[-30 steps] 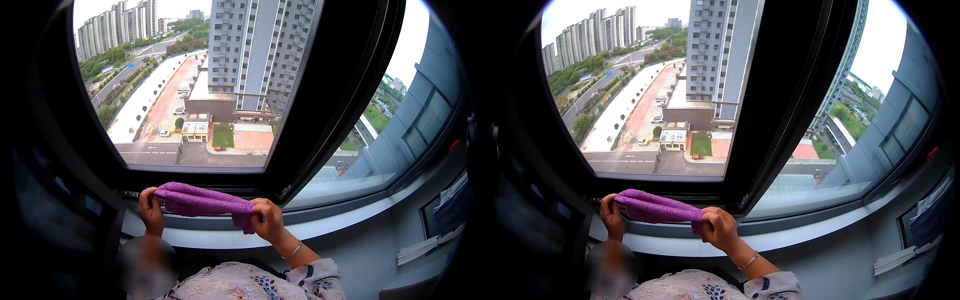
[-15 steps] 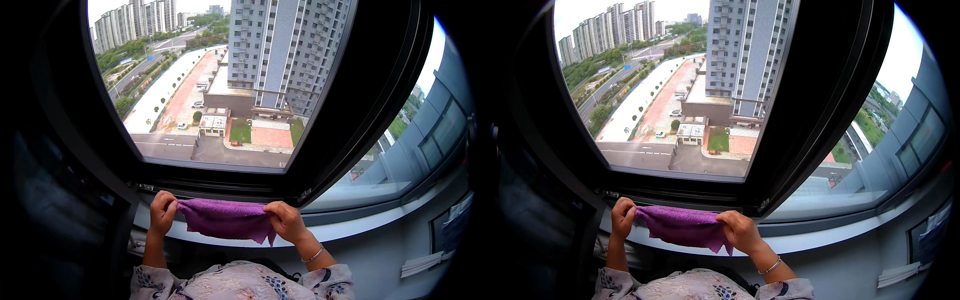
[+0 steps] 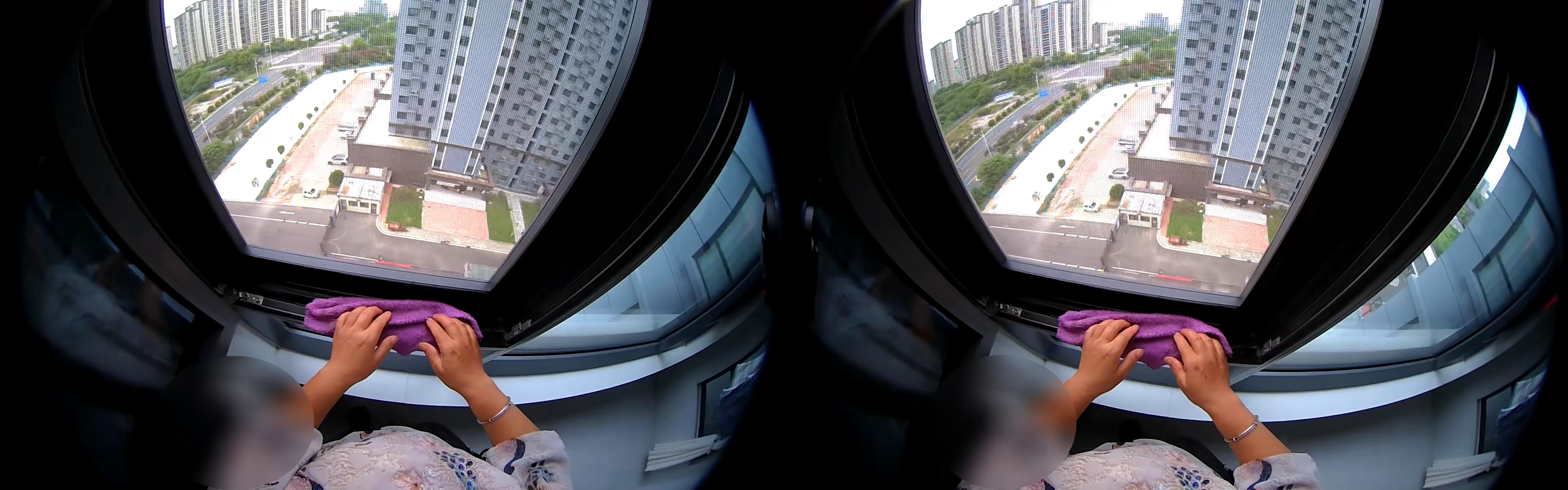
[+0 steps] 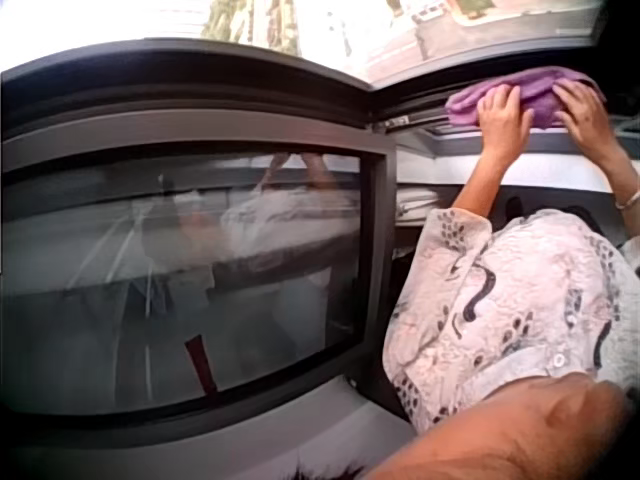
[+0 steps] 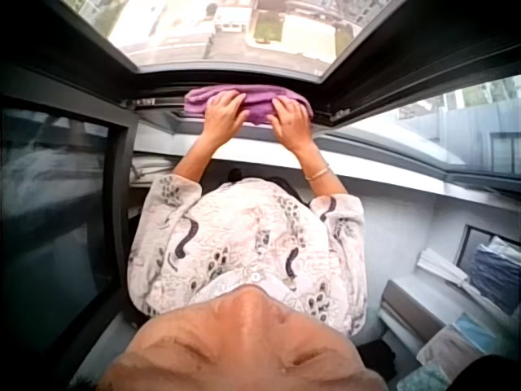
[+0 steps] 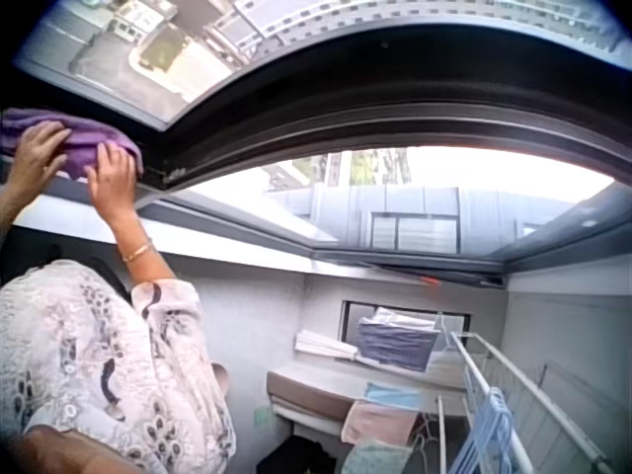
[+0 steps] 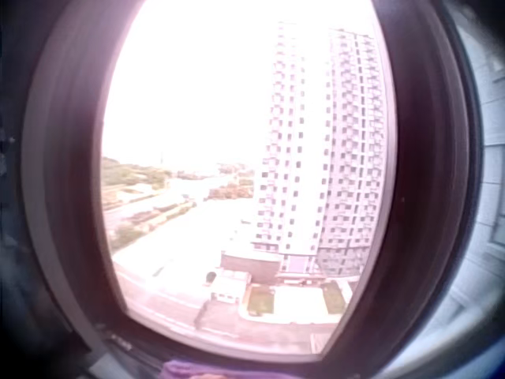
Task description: The person wipes the interior glass pane and the window frame of a large window using a purple cloth. They clean the glass surface, the bottom track, and the upper frame while standing in a high-rise apartment.
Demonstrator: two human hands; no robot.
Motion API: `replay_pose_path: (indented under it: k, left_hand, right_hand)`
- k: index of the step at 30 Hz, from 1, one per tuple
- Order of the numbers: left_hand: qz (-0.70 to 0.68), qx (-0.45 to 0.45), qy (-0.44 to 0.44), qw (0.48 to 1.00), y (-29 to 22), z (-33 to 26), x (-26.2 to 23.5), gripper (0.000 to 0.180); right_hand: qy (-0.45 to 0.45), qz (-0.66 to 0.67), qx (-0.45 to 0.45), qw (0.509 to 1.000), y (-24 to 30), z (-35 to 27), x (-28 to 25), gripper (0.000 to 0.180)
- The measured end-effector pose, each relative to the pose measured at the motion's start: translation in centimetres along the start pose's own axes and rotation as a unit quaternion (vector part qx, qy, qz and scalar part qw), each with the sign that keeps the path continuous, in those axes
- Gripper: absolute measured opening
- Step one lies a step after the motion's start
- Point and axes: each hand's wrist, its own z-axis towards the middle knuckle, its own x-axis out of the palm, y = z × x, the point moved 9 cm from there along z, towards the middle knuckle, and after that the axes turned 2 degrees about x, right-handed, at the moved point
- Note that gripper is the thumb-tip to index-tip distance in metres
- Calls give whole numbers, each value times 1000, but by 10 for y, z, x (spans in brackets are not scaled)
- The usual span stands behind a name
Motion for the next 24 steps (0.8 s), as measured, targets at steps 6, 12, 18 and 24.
replay_pose_path:
  k: [6, 12, 18, 24]
  left_hand:
    - [35, -20, 13, 999, 11, -5, 5, 49]
    - [4, -18, -45, 999, 33, -16, -9, 43]
    - [48, -172, -66, 982, 89, -35, -38, 33]
    - [-50, -188, -81, 978, 93, -29, -40, 16]
  right_hand:
    - [34, -66, 31, 997, 5, 9, 16, 55]
    - [-38, -52, 10, 998, 6, 21, 22, 42]
    - [-109, 34, 39, 993, -16, 28, 6, 27]
    - [-79, -13, 43, 996, -10, 48, -3, 9]
